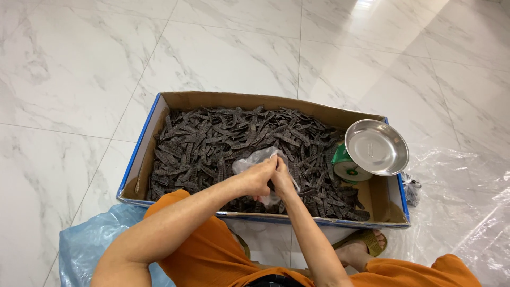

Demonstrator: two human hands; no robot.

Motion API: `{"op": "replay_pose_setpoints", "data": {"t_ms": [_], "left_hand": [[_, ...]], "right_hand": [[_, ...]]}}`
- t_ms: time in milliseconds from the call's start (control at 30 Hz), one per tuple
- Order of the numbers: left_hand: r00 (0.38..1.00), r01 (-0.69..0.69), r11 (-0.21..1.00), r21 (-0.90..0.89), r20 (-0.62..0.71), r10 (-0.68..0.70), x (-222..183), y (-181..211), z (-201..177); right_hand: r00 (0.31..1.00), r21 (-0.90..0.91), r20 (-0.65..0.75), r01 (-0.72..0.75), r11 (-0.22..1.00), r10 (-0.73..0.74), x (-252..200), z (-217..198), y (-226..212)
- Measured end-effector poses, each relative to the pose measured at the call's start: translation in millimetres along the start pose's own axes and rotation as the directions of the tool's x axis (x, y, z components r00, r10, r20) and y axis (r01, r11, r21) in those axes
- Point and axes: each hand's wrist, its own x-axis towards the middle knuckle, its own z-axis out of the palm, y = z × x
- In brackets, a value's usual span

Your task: The person scoops dried fish from a cardboard box into a clear plastic bag using both hands. After filling the bag, they place it on a weighing scale, then tie the bag closed.

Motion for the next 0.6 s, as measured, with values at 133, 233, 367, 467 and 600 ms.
{"op": "replay_pose_setpoints", "data": {"t_ms": [133, 233, 367, 467, 600], "left_hand": [[0.993, 0.116, 0.993, -0.035, 0.018, -0.116, 12, -9, -9], [0.987, 0.041, 0.998, -0.055, -0.154, -0.049, 24, -36, -39], [0.958, 0.01, 0.969, -0.249, -0.275, -0.08, 8, -67, -84], [0.929, 0.053, 0.966, -0.255, -0.343, -0.141, -13, -60, -104], [0.87, 0.028, 0.984, -0.176, -0.48, -0.11, -27, -62, -115]], "right_hand": [[0.968, -0.421, 0.186, 0.233, 0.877, -0.168, -2, 0, -9], [0.921, -0.376, 0.193, 0.388, 0.842, -0.338, -19, -2, -27], [0.832, -0.183, 0.141, 0.554, 0.812, -0.537, -64, -27, -100], [0.841, 0.071, -0.014, 0.54, 0.838, -0.541, -73, -40, -130], [0.88, -0.092, -0.06, 0.465, 0.88, -0.471, -31, -71, -72]]}}
